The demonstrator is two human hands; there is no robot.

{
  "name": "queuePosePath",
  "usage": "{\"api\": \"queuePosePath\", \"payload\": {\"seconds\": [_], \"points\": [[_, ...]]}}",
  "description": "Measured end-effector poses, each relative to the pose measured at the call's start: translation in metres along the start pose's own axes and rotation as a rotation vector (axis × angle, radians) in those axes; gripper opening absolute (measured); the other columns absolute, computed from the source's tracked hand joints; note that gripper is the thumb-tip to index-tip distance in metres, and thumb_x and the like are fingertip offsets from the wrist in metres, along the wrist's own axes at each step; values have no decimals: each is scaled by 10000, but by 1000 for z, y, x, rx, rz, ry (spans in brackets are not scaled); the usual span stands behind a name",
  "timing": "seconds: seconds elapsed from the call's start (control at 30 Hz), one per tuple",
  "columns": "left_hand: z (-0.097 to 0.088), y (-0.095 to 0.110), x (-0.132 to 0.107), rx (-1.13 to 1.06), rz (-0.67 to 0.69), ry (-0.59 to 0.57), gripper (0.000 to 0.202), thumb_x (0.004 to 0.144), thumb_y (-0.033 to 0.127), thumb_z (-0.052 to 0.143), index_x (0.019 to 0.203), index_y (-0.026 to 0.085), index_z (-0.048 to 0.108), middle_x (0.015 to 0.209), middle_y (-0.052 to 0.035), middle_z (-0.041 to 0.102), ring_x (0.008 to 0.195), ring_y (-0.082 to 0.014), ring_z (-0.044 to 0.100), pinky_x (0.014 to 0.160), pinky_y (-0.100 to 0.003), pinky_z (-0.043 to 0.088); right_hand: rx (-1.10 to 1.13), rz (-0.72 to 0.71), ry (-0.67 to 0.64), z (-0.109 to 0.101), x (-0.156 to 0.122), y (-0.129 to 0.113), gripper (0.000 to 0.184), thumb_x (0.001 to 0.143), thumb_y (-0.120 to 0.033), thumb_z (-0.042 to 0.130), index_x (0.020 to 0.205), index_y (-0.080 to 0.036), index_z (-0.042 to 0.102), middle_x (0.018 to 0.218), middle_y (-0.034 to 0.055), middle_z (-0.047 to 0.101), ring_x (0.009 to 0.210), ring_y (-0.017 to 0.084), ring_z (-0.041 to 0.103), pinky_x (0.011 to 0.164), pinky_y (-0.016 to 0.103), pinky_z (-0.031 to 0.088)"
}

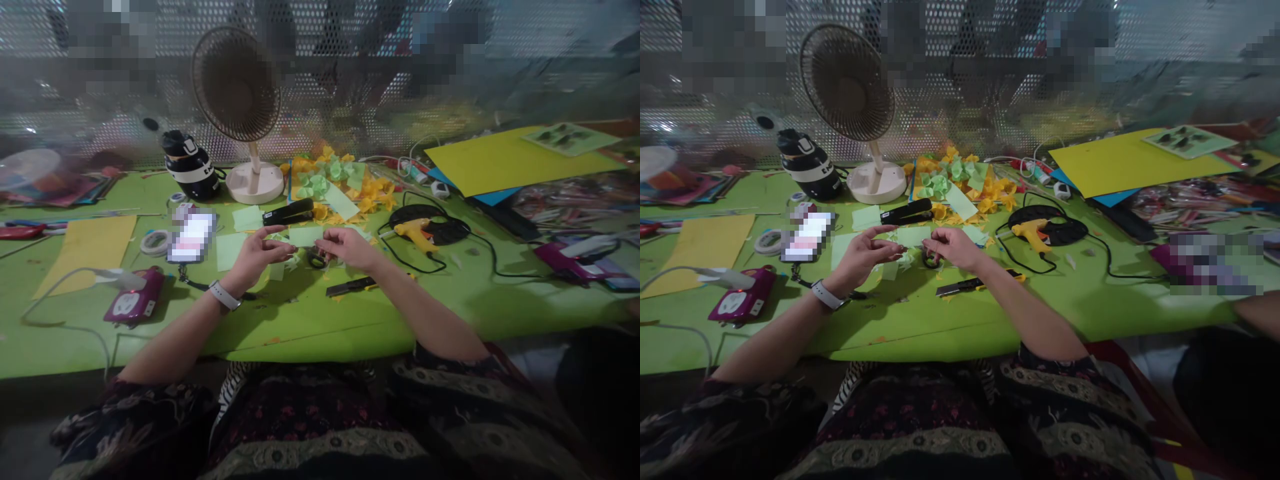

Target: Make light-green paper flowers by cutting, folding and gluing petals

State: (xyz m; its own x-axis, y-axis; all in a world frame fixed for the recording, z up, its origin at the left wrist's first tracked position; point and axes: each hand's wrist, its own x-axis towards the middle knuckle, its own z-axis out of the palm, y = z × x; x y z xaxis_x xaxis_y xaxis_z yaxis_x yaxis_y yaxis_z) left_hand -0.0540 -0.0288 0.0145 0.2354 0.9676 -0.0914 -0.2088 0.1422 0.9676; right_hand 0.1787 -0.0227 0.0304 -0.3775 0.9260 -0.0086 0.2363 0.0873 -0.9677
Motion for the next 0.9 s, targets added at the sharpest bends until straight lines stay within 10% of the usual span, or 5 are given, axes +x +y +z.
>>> {"api": "queuePosePath", "payload": {"seconds": [0.9], "points": [[2, -5, 0, 18, 10, -46, 634, 658, 288, 893, 1203, 149, 601, 699, 13, 728, 700, -139, 724, 706, -262, 592, 197, 112, -43, 0, 2, 6, 267, 671, -347, 845, 733, -132, 698, 679, 23, 705, 503, 77, 583, 515, 220, 503]]}}
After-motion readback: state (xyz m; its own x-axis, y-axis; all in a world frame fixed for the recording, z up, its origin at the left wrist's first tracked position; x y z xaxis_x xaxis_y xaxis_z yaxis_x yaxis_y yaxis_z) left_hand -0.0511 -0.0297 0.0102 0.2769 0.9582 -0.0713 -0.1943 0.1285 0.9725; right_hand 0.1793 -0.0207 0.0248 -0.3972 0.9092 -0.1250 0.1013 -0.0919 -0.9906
